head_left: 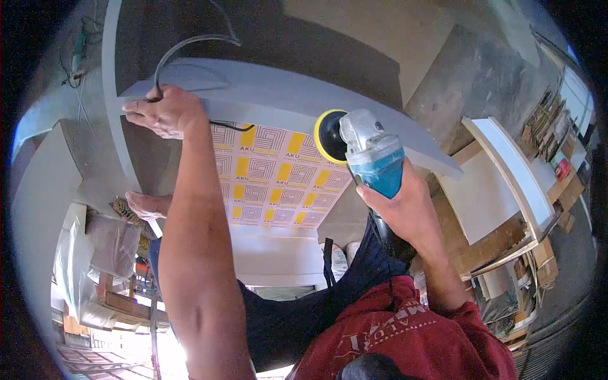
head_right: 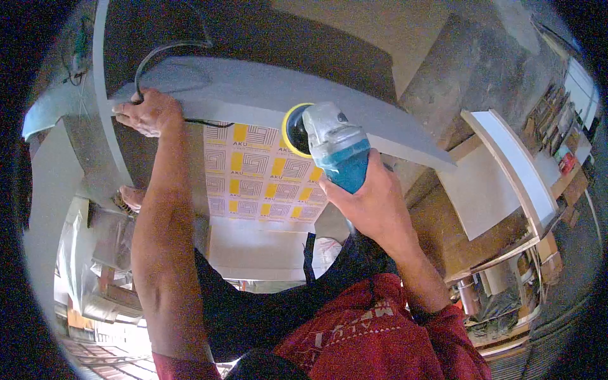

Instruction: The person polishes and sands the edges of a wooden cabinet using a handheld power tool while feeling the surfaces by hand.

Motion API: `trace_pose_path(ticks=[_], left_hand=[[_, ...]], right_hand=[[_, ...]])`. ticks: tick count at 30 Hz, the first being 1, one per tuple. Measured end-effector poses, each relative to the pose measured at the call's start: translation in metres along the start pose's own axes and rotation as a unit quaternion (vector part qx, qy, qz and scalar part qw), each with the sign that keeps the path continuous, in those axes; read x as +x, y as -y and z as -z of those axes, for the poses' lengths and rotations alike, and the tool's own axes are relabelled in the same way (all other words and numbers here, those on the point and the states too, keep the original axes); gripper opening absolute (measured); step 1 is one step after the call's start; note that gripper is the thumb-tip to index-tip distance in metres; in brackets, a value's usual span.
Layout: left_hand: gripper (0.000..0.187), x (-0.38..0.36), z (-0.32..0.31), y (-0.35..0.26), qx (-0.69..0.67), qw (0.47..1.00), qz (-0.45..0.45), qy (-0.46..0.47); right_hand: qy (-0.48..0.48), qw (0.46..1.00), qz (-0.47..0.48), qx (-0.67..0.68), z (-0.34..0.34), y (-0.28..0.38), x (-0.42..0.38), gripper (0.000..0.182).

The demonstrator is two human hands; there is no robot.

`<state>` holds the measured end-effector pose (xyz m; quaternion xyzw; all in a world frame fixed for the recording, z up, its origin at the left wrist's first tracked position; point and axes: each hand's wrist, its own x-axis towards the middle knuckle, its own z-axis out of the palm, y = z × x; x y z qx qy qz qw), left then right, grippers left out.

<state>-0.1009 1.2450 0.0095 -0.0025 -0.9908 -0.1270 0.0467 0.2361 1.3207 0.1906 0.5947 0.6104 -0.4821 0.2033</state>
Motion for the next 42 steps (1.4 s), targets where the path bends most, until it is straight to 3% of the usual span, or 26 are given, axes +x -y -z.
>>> trace_pose_path(ticks=[6, 7, 8, 9, 13, 15, 20, 22, 23, 27, 30, 32, 35, 39, 42], left_hand=[[0.064, 0.016, -0.028, 0.028, 0.014, 0.996, -0.034, -0.077], [0.065, 0.029, -0.032, 0.044, 0.018, 0.999, -0.029, -0.032], [0.06, 0.03, -0.031, 0.04, 0.027, 0.997, -0.029, -0.068], [0.054, 0.016, -0.012, 0.019, 0.036, 0.999, -0.015, -0.038], [0.054, 0.043, -0.029, 0.047, 0.073, 0.993, -0.078, -0.049], [0.062, 0.045, -0.024, 0.039, 0.103, 0.994, -0.018, -0.031], [0.068, 0.047, -0.015, 0.036, 0.112, 0.993, -0.037, 0.001], [0.072, 0.039, -0.011, 0.026, 0.115, 0.993, -0.012, -0.017], [0.076, 0.038, -0.008, 0.021, 0.098, 0.995, 0.013, 0.002], [0.078, 0.049, -0.011, 0.029, 0.111, 0.994, -0.002, -0.003], [0.078, 0.062, -0.015, 0.042, 0.112, 0.993, -0.04, 0.004], [0.075, 0.09, -0.03, 0.065, 0.125, 0.992, -0.024, 0.003], [0.073, 0.081, -0.028, 0.052, 0.127, 0.992, -0.016, -0.02], [0.077, 0.095, -0.024, 0.066, 0.133, 0.991, -0.024, 0.016], [0.079, 0.086, -0.018, 0.058, 0.154, 0.987, -0.018, 0.036]], right_hand=[[-0.03, 0.997, -0.067, 0.022, 0.027, -0.049, -0.022, 0.062], [-0.025, 0.995, -0.094, 0.024, 0.032, -0.06, -0.026, 0.063], [-0.032, 0.994, -0.104, 0.027, 0.036, -0.073, -0.03, 0.063], [-0.045, 0.994, -0.1, 0.025, 0.039, -0.087, -0.035, 0.064], [-0.076, 0.988, -0.135, 0.011, 0.053, -0.143, -0.05, 0.066], [-0.096, 0.985, -0.144, 0.014, 0.06, -0.17, -0.056, 0.067], [-0.128, 0.973, -0.186, 0.04, 0.086, -0.221, -0.065, 0.063], [-0.161, 0.97, -0.165, 0.079, 0.094, -0.244, -0.067, 0.059], [-0.152, 0.965, -0.202, 0.075, 0.097, -0.258, -0.069, 0.056], [-0.174, 0.964, -0.201, 0.023, 0.103, -0.263, -0.068, 0.049], [-0.148, 0.97, -0.186, 0.049, 0.095, -0.232, -0.062, 0.057], [-0.111, 0.979, -0.168, 0.041, 0.086, -0.215, -0.059, 0.061], [-0.078, 0.984, -0.157, 0.045, 0.078, -0.204, -0.059, 0.064], [-0.08, 0.979, -0.182, 0.037, 0.085, -0.225, -0.063, 0.067], [-0.146, 0.974, -0.167, 0.043, 0.101, -0.261, -0.067, 0.069]])
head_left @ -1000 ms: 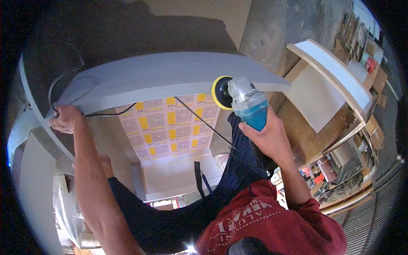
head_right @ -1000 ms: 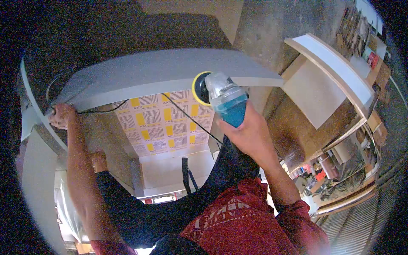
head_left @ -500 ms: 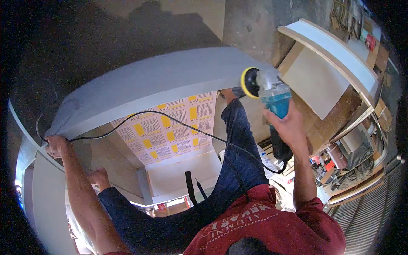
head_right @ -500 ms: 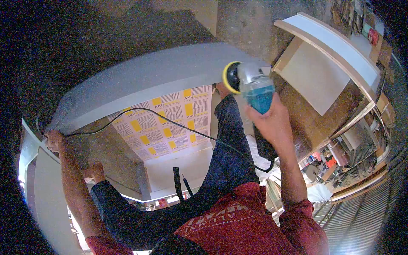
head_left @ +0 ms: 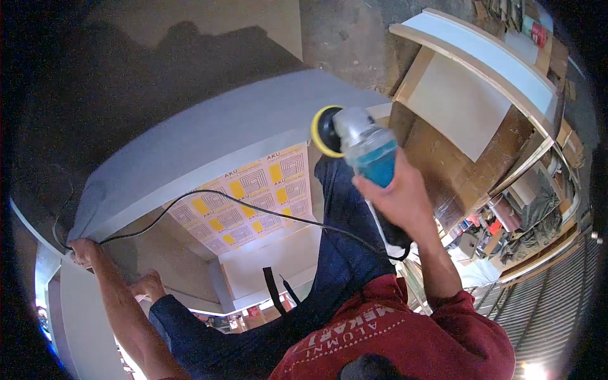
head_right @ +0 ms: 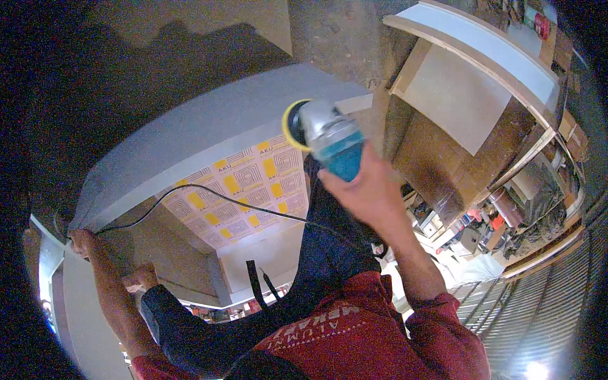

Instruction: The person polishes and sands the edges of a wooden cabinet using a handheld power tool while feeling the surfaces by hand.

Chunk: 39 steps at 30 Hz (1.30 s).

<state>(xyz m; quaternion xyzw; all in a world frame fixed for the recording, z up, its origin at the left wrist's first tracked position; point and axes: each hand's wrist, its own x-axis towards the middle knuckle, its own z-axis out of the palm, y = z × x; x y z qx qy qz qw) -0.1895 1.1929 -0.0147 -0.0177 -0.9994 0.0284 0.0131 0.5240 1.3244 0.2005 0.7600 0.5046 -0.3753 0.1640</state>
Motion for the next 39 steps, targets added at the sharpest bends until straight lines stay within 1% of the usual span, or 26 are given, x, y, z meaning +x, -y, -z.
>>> trace_pose_path(ticks=[2, 3, 5, 6, 8, 9, 10, 13, 16, 18, 22, 23, 25, 26, 28, 29, 30, 32, 34, 36, 37, 39], left_hand=[[0.078, 0.001, 0.0, -0.001, 0.006, 1.0, 0.01, 0.002], [0.078, 0.002, -0.001, -0.001, 0.004, 1.0, 0.017, -0.007], [0.076, 0.007, -0.002, -0.002, 0.009, 0.999, 0.032, -0.02], [0.075, 0.009, -0.002, -0.002, 0.007, 0.999, 0.038, -0.025], [0.074, 0.015, -0.004, -0.003, 0.007, 0.998, 0.056, -0.033], [0.073, 0.016, -0.005, -0.003, 0.007, 0.997, 0.063, -0.038], [0.072, 0.018, -0.007, -0.005, 0.005, 0.996, 0.08, -0.038], [0.07, 0.018, -0.004, 0.001, 0.025, 0.997, 0.048, -0.048], [0.068, 0.022, -0.009, 0.007, 0.036, 0.997, 0.033, -0.058], [0.066, 0.028, -0.016, 0.012, 0.046, 0.997, 0.02, -0.064], [0.066, 0.014, -0.019, 0.012, 0.045, 0.994, -0.014, -0.097], [0.066, 0.009, -0.019, 0.009, 0.042, 0.993, -0.025, -0.105], [0.065, -0.005, -0.011, 0.001, -0.013, 0.995, -0.016, -0.099], [0.065, -0.012, -0.007, -0.003, -0.011, 0.995, -0.012, -0.103], [0.066, -0.026, 0.001, -0.011, -0.033, 0.995, -0.035, -0.093], [0.065, -0.044, 0.014, -0.027, -0.027, 0.997, -0.007, -0.065], [0.065, -0.042, 0.012, -0.025, -0.026, 0.997, -0.002, -0.067], [0.066, -0.038, 0.007, -0.018, -0.034, 0.997, -0.025, -0.066], [0.065, -0.044, 0.007, -0.021, -0.052, 0.995, -0.006, -0.08], [0.064, -0.046, 0.006, -0.02, -0.06, 0.994, -0.026, -0.084], [0.06, -0.05, 0.007, -0.025, -0.066, 0.994, -0.014, -0.087], [0.059, -0.056, 0.013, -0.032, -0.07, 0.993, -0.004, -0.093]], right_hand=[[-0.02, 0.998, -0.06, -0.011, 0.015, -0.022, 0.009, 0.068], [-0.019, 0.998, -0.061, -0.011, 0.021, -0.039, 0.015, 0.068], [-0.042, 0.997, -0.045, 0.037, 0.028, -0.073, 0.024, 0.06], [-0.042, 0.997, -0.047, 0.037, 0.034, -0.077, 0.027, 0.06], [-0.032, 0.992, -0.114, 0.05, 0.044, -0.077, 0.032, 0.051], [-0.039, 0.993, -0.105, 0.036, 0.045, -0.075, 0.033, 0.048], [-0.038, 0.993, -0.105, 0.037, 0.046, -0.07, 0.034, 0.048], [-0.008, 0.994, -0.095, 0.045, 0.043, -0.057, 0.033, 0.05], [0.025, 0.995, -0.05, 0.076, 0.031, -0.036, 0.03, 0.054], [0.034, 0.999, -0.018, 0.012, 0.021, -0.014, 0.028, 0.058], [0.053, 0.997, 0.037, 0.042, 0.0, 0.019, 0.024, 0.061], [0.056, 0.998, 0.037, 0.021, -0.006, 0.026, 0.022, 0.062], [0.063, 0.997, 0.042, -0.003, -0.014, 0.041, 0.019, 0.063], [0.079, 0.996, 0.041, -0.007, -0.015, 0.05, 0.019, 0.064], [0.096, 0.994, 0.044, -0.014, -0.02, 0.065, 0.015, 0.065], [0.105, 0.992, 0.061, -0.015, -0.022, 0.07, 0.014, 0.064], [0.115, 0.99, 0.078, -0.018, -0.026, 0.078, 0.012, 0.063], [0.125, 0.988, 0.091, -0.025, -0.038, 0.098, 0.006, 0.062], [0.133, 0.985, 0.104, -0.032, -0.046, 0.115, 0.002, 0.062], [0.146, 0.98, 0.134, -0.027, -0.057, 0.128, 0.0, 0.062], [0.141, 0.979, 0.137, -0.059, -0.063, 0.136, -0.003, 0.063], [0.16, 0.976, 0.141, -0.049, -0.071, 0.16, -0.006, 0.063]])
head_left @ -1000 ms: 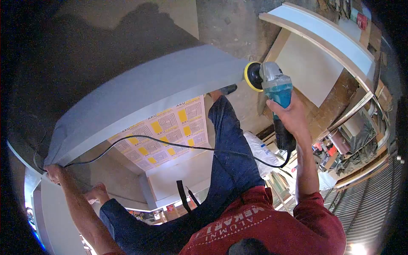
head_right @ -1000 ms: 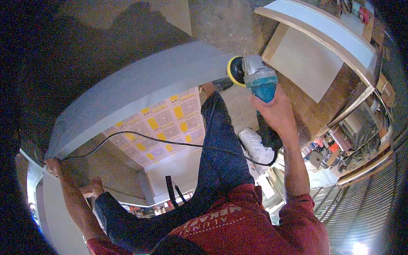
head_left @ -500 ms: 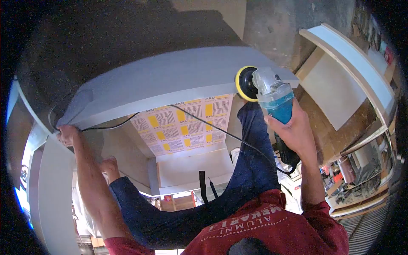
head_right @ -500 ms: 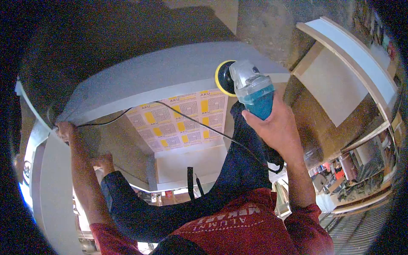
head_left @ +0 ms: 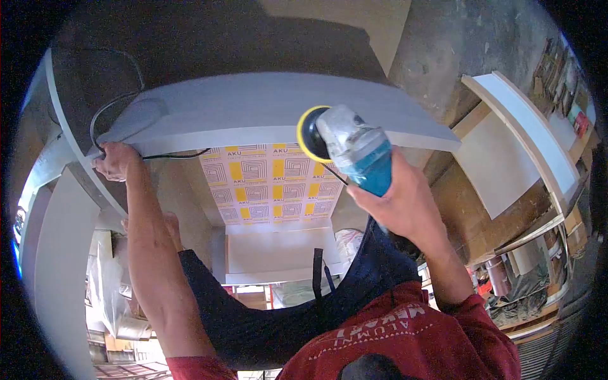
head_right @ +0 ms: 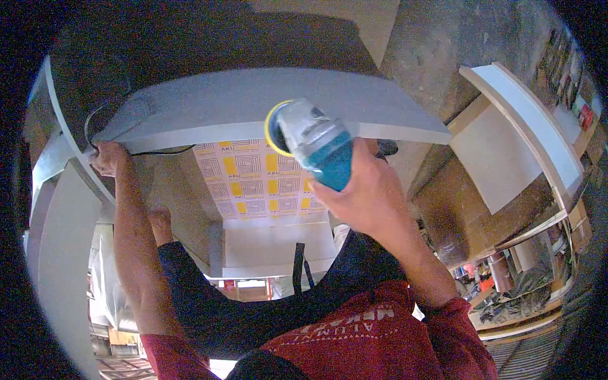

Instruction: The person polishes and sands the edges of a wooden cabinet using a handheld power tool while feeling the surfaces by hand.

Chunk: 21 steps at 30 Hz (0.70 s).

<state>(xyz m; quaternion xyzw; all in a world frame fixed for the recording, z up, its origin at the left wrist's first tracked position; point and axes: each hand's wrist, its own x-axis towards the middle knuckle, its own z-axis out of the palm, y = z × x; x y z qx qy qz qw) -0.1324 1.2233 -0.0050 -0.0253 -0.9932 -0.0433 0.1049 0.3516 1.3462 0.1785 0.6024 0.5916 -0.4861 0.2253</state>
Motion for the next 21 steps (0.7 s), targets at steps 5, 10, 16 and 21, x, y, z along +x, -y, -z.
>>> trace_pose_path(ticks=[5, 10, 16, 21], left_hand=[[0.057, -0.001, -0.007, 0.007, -0.013, 1.0, -0.02, -0.013], [0.058, 0.006, -0.004, 0.005, 0.007, 0.999, 0.018, 0.032], [0.066, 0.016, -0.014, 0.018, 0.02, 0.999, -0.022, 0.022], [0.072, 0.044, -0.028, 0.034, 0.033, 0.997, -0.059, 0.03]], right_hand=[[0.0, 0.998, 0.066, 0.008, -0.025, 0.039, 0.004, 0.06], [0.003, 0.999, 0.024, 0.02, -0.019, 0.026, 0.0, 0.06], [-0.074, 0.996, -0.054, 0.016, 0.015, -0.063, -0.018, 0.06], [-0.117, 0.987, -0.095, 0.046, 0.045, -0.147, -0.035, 0.065]])
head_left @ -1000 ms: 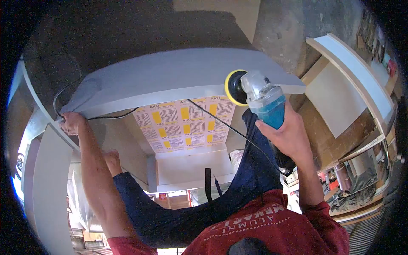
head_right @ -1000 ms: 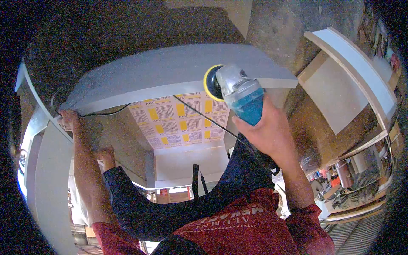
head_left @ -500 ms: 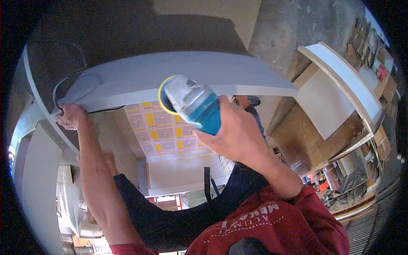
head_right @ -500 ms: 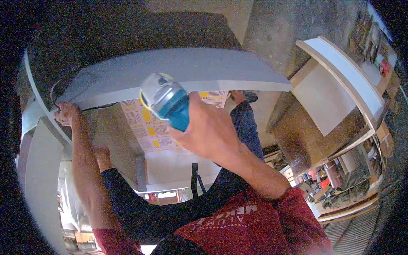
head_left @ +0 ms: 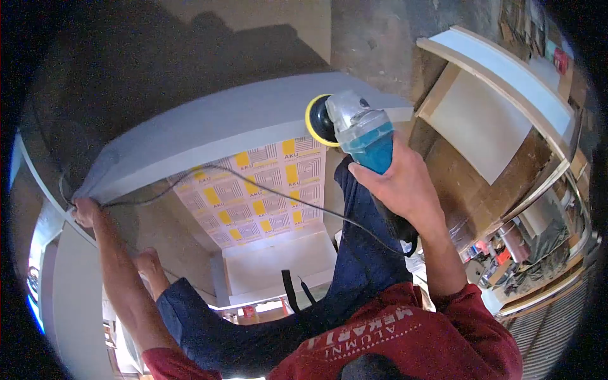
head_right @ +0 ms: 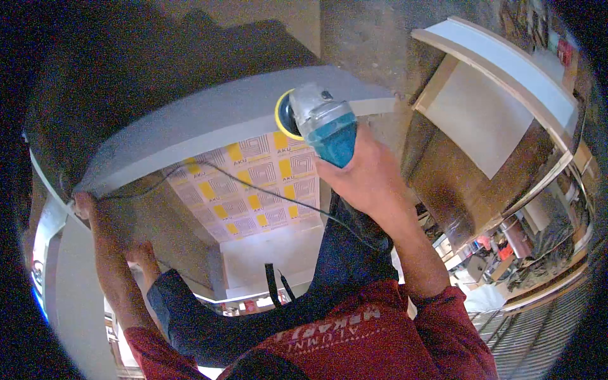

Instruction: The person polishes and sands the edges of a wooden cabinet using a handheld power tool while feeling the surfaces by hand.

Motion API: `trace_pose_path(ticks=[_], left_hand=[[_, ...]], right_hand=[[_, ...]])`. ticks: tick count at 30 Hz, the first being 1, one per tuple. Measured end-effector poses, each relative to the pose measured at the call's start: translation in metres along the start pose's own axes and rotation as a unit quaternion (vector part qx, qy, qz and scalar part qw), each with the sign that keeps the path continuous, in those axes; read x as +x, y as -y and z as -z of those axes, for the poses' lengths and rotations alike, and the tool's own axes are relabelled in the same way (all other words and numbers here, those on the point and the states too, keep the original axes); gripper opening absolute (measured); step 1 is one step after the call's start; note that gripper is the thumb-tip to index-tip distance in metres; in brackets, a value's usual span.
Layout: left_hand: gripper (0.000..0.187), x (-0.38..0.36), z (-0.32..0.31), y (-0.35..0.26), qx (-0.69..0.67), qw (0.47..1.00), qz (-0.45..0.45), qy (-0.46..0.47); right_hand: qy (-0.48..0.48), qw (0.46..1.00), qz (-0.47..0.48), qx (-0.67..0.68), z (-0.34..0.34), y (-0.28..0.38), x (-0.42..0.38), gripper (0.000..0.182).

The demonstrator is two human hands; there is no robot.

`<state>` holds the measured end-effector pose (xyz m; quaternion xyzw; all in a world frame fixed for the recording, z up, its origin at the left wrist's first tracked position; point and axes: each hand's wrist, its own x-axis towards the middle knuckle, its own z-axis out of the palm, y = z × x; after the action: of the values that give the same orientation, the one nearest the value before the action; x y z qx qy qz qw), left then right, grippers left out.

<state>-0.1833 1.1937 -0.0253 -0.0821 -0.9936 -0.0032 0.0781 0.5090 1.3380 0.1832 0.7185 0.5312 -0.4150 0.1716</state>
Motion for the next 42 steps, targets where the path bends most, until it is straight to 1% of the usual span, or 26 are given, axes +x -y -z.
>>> trace_pose_path(ticks=[2, 3, 4, 6, 10, 12, 13, 14, 15, 16, 18, 19, 21, 23, 25, 27, 28, 30, 32, 33, 35, 37, 38, 39, 40, 42], left_hand=[[0.072, 0.024, -0.017, 0.026, -0.008, 0.999, -0.044, 0.022], [0.071, 0.024, -0.02, 0.042, -0.001, 0.996, -0.081, 0.043], [0.071, 0.01, -0.02, 0.053, 0.0, 0.996, -0.084, 0.041], [0.068, -0.024, -0.015, 0.062, -0.103, 0.977, -0.183, 0.034], [0.066, -0.141, 0.035, 0.028, -0.158, 0.961, -0.216, 0.067], [0.066, -0.172, 0.047, 0.025, -0.191, 0.945, -0.214, 0.159], [0.066, -0.199, 0.058, 0.01, -0.191, 0.944, -0.22, 0.158], [0.066, -0.236, 0.073, -0.014, -0.214, 0.935, -0.268, 0.086], [0.068, -0.273, 0.087, -0.037, -0.237, 0.919, -0.314, 0.013], [0.071, -0.309, 0.103, -0.059, -0.248, 0.882, -0.4, 0.021], [0.075, -0.379, 0.132, -0.101, -0.233, 0.811, -0.519, 0.134], [0.075, -0.412, 0.141, -0.121, -0.207, 0.774, -0.549, 0.239], [0.051, -0.473, 0.142, -0.161, -0.094, 0.659, -0.643, 0.377], [0.048, -0.531, 0.151, -0.191, -0.137, 0.63, -0.639, 0.419], [0.048, -0.572, 0.154, -0.217, -0.176, 0.575, -0.661, 0.449], [0.047, -0.602, 0.159, -0.235, -0.198, 0.558, -0.658, 0.465], [0.045, -0.611, 0.161, -0.239, -0.221, 0.543, -0.651, 0.482], [0.04, -0.615, 0.162, -0.236, -0.221, 0.553, -0.643, 0.481], [0.036, -0.604, 0.158, -0.231, -0.277, 0.508, -0.661, 0.478], [0.036, -0.596, 0.163, -0.229, -0.276, 0.509, -0.662, 0.477], [0.032, -0.573, 0.18, -0.221, -0.274, 0.516, -0.522, 0.621], [0.033, -0.527, 0.165, -0.205, -0.294, 0.601, -0.572, 0.475], [0.032, -0.489, 0.136, -0.193, -0.307, 0.644, -0.574, 0.402], [0.031, -0.46, 0.132, -0.189, -0.261, 0.761, -0.44, 0.398], [0.029, -0.417, 0.107, -0.178, -0.267, 0.796, -0.447, 0.31], [0.028, -0.356, 0.083, -0.164, -0.168, 0.888, -0.345, 0.252]], right_hand=[[-0.012, 1.0, -0.015, -0.002, 0.016, -0.029, 0.004, 0.064], [-0.012, 1.0, -0.019, 0.009, 0.026, -0.041, 0.005, 0.063], [-0.013, 1.0, -0.019, 0.018, 0.035, -0.05, 0.007, 0.061], [-0.022, 0.999, -0.023, 0.02, 0.054, -0.067, 0.009, 0.059], [-0.024, 0.999, -0.033, 0.027, 0.084, -0.121, 0.019, 0.06], [-0.011, 0.998, -0.048, 0.035, 0.097, -0.147, 0.024, 0.059], [-0.008, 0.997, -0.079, 0.014, 0.103, -0.161, 0.026, 0.056], [-0.008, 0.996, -0.081, 0.021, 0.108, -0.175, 0.023, 0.056], [-0.022, 0.997, -0.069, 0.033, 0.113, -0.189, 0.021, 0.055], [-0.036, 0.997, -0.054, 0.044, 0.117, -0.198, 0.019, 0.054], [-0.063, 0.995, -0.063, 0.044, 0.12, -0.204, 0.007, 0.053], [-0.082, 0.992, -0.068, 0.066, 0.121, -0.209, 0.001, 0.052], [-0.101, 0.988, -0.072, 0.092, 0.12, -0.218, -0.011, 0.051], [-0.089, 0.981, -0.107, 0.135, 0.117, -0.224, -0.019, 0.049], [-0.099, 0.978, -0.099, 0.157, 0.109, -0.233, -0.024, 0.049], [-0.11, 0.973, -0.093, 0.179, 0.102, -0.241, -0.028, 0.049], [-0.113, 0.972, -0.098, 0.184, 0.099, -0.243, -0.029, 0.05], [-0.116, 0.969, -0.102, 0.191, 0.098, -0.244, -0.03, 0.05], [-0.111, 0.971, -0.097, 0.19, 0.099, -0.237, -0.031, 0.052], [-0.11, 0.97, -0.096, 0.192, 0.1, -0.235, -0.031, 0.052], [-0.087, 0.977, -0.105, 0.166, 0.099, -0.23, -0.031, 0.054], [-0.079, 0.982, -0.088, 0.149, 0.094, -0.22, -0.031, 0.051], [-0.073, 0.986, -0.076, 0.131, 0.09, -0.212, -0.03, 0.049], [-0.076, 0.987, -0.049, 0.134, 0.086, -0.2, -0.027, 0.05], [-0.072, 0.987, -0.048, 0.133, 0.083, -0.189, -0.025, 0.05], [-0.057, 0.99, -0.039, 0.124, 0.078, -0.168, -0.02, 0.053]])
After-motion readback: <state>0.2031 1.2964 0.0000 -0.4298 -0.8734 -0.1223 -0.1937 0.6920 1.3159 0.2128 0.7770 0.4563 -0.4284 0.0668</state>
